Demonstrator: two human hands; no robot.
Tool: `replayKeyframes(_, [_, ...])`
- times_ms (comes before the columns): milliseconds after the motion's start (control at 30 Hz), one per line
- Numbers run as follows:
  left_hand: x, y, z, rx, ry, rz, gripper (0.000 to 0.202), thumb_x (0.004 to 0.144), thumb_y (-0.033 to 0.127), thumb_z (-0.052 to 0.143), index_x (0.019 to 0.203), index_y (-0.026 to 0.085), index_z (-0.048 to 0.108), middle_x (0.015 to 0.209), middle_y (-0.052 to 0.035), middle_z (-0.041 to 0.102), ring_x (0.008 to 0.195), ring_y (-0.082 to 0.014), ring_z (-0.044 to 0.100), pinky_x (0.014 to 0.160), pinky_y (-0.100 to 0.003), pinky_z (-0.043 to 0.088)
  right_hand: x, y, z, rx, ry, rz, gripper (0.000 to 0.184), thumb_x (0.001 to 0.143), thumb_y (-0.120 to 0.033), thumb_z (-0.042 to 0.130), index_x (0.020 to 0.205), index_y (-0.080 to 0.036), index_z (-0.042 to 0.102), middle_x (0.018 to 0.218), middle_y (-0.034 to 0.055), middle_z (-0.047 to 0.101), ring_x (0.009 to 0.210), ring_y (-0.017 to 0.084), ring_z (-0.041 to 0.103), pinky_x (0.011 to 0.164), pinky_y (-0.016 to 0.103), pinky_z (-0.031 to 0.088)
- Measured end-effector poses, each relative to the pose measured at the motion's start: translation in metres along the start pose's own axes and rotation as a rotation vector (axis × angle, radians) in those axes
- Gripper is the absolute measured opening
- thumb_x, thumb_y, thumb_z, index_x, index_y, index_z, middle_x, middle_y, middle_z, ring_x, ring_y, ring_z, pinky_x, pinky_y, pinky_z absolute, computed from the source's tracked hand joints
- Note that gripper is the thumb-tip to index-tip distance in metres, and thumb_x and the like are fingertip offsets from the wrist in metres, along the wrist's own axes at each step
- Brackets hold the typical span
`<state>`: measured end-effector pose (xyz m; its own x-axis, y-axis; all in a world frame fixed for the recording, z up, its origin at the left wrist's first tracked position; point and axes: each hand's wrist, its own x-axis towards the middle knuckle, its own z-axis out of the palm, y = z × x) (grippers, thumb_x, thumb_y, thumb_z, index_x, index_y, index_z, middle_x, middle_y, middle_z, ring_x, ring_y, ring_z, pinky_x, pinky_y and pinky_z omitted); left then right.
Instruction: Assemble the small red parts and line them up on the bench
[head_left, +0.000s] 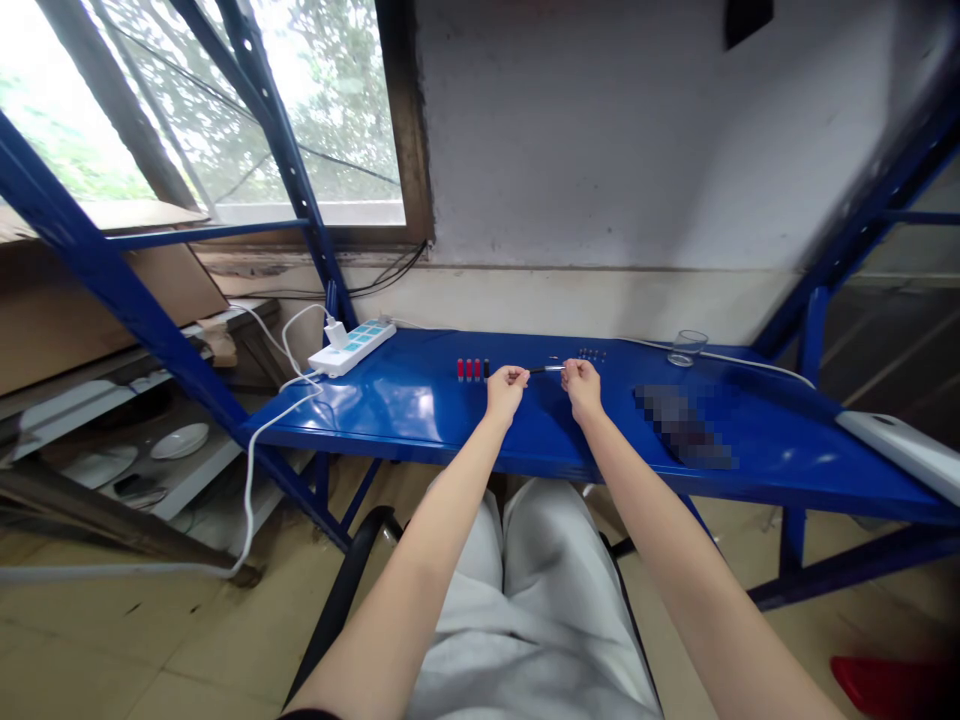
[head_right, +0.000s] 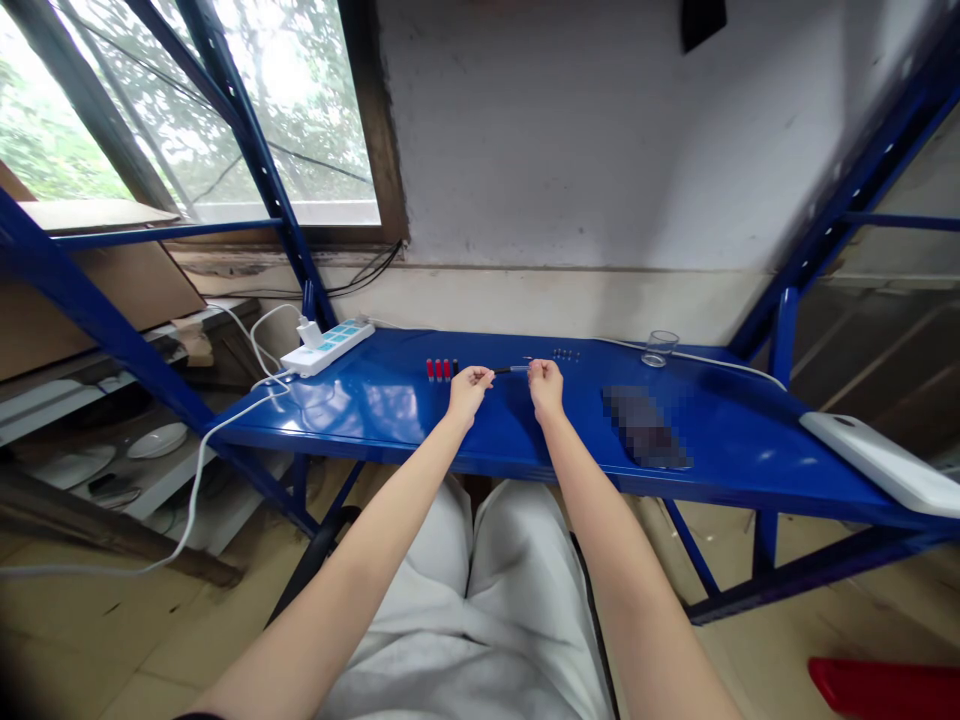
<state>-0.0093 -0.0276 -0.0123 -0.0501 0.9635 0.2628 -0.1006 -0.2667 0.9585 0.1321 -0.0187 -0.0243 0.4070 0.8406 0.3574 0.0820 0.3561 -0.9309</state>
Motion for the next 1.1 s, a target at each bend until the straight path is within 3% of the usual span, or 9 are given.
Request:
replayKeyframes(133, [0.000, -0.002, 0.000, 0.018, -0.027, 0.020, 0.020, 0.075, 0.019, 0.056, 0.094, 0.013, 0.060, 0.090, -0.0071, 0.064, 0.066, -0.0094, 0.057, 0.064, -0.023, 0.044, -0.003, -0.008, 0.002, 0.100, 0.029, 0.047, 0.030, 0.070, -0.047, 0.056, 0.071, -0.020, 0.045, 0.053, -0.0050, 0.045, 0.044, 0.007, 0.039, 0.043, 0.022, 0.030])
replayKeyframes(333, [0.000, -0.006, -0.001, 0.066, -0.091, 0.076, 0.048, 0.076, 0.012, 0.051, 0.123, 0.021, 0.046, 0.109, -0.0079, 0.059, 0.070, -0.0084, 0.058, 0.065, -0.022, 0.045, -0.006, -0.012, 0.004, 0.127, -0.101, 0.080, 0.031, 0.068, -0.048, 0.058, 0.072, -0.020, 0.047, 0.059, -0.0016, 0.054, 0.047, 0.007, 0.044, 0.046, 0.022, 0.035])
replayKeyframes(600, [-0.001, -0.008, 0.002, 0.228, -0.155, 0.139, 0.053, 0.075, 0.006, 0.049, 0.126, 0.022, 0.046, 0.111, -0.0085, 0.056, 0.070, -0.0074, 0.054, 0.074, -0.026, 0.046, -0.009, -0.009, 0.007, 0.071, -0.303, 0.063, 0.035, 0.065, -0.046, 0.060, 0.084, -0.019, 0.049, 0.068, 0.0015, 0.062, 0.055, 0.010, 0.052, 0.050, 0.023, 0.039])
replayKeyframes(767, [0.001, -0.013, 0.001, 0.297, -0.158, 0.166, 0.053, 0.078, 0.009, 0.045, 0.129, 0.023, 0.042, 0.112, -0.0080, 0.054, 0.069, -0.0077, 0.053, 0.075, -0.027, 0.047, -0.011, -0.007, 0.008, -0.087, -0.413, 0.011, 0.039, 0.067, -0.046, 0.059, 0.093, -0.018, 0.051, 0.075, 0.0046, 0.065, 0.061, 0.013, 0.057, 0.056, 0.026, 0.044])
replayKeyframes(1000, [-0.005, -0.009, -0.002, 0.516, -0.121, 0.308, 0.056, 0.076, 0.002, 0.037, 0.127, 0.022, 0.043, 0.111, -0.0076, 0.054, 0.101, -0.0155, 0.052, 0.089, -0.029, 0.042, -0.015, -0.010, 0.007, -0.203, -0.450, -0.100, 0.031, 0.073, -0.041, 0.054, 0.093, -0.017, 0.052, 0.082, 0.0094, 0.068, 0.065, 0.016, 0.060, 0.069, 0.034, 0.049])
replayKeyframes(1100, [-0.008, -0.006, -0.002, 0.558, -0.124, 0.328, 0.056, 0.076, 0.002, 0.036, 0.128, 0.023, 0.043, 0.112, -0.0075, 0.054, 0.103, -0.0167, 0.051, 0.091, -0.031, 0.041, -0.015, -0.008, 0.007, -0.208, -0.436, -0.125, 0.028, 0.074, -0.038, 0.054, 0.093, -0.017, 0.052, 0.081, 0.0096, 0.068, 0.065, 0.016, 0.061, 0.069, 0.035, 0.049])
